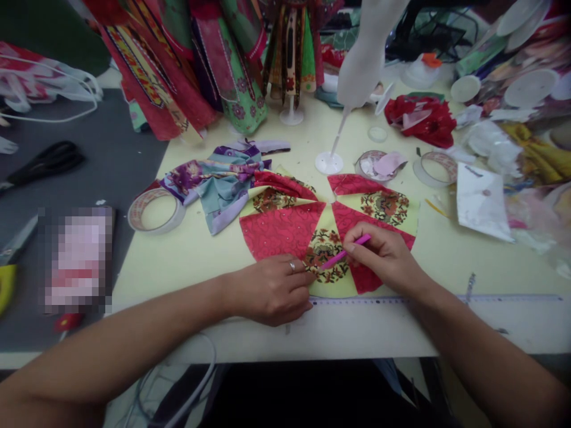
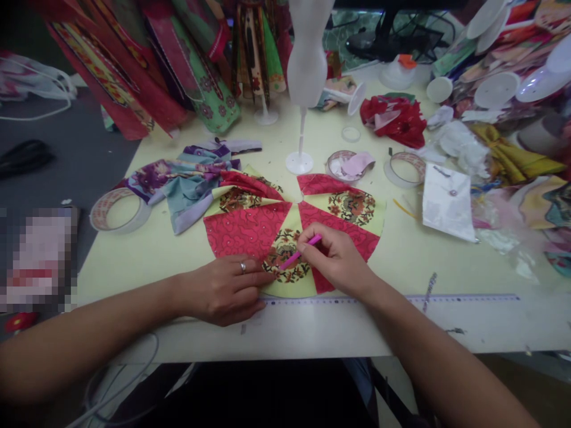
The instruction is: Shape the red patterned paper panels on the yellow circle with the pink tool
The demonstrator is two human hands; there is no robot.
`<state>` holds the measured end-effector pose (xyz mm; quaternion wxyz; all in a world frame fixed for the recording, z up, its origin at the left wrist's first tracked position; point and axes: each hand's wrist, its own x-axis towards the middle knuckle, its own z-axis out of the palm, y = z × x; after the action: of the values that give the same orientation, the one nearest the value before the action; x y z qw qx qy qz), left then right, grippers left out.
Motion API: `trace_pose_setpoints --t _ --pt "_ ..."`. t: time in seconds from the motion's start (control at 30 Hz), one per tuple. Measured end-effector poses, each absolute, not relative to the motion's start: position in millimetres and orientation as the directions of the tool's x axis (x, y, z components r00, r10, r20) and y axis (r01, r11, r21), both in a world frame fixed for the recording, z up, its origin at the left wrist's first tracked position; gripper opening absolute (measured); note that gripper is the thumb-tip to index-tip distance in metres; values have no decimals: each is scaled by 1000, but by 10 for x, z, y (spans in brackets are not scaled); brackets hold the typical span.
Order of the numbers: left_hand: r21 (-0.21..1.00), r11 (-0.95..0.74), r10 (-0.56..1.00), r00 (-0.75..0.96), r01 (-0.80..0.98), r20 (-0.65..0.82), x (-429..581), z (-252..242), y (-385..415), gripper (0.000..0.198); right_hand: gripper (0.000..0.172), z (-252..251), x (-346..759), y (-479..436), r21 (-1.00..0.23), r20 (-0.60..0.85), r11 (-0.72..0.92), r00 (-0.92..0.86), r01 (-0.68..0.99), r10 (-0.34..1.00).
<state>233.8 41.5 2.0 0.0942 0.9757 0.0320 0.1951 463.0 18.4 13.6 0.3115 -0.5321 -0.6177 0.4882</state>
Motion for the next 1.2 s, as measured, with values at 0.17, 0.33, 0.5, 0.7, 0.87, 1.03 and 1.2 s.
trace_pose_setpoints --t 0.17,0.33,0.5,0.7,0.87,1.03,1.2 --pt "218 -976 104 923 22 370 2334 19 424 22 16 129 4630 184 -935 -137 -42 -250 351 958" --pt "246 -969 128 916 32 381 2331 5 428 19 15 126 4626 189 -934 -135 -36 -257 356 957" --pt "240 -971 122 908 25 400 2330 -5 430 17 16 142 4627 174 -923 -138 -28 -264 383 955" --pt "221 -975 116 898 21 424 2334 -8 440 18 16 143 4627 171 -922 -135 -21 -273 385 952" --pt "243 -969 132 908 35 397 2337 3 442 17 16 141 4627 176 -921 -111 -2 -257 389 960" --pt "269 -962 144 909 38 390 2341 10 441 16 15 147 4625 172 -914 -113 1 -256 405 960" --pt "288 -957 155 908 40 390 2337 4 447 16 16 145 4628 164 -914 -105 9 -258 405 960"
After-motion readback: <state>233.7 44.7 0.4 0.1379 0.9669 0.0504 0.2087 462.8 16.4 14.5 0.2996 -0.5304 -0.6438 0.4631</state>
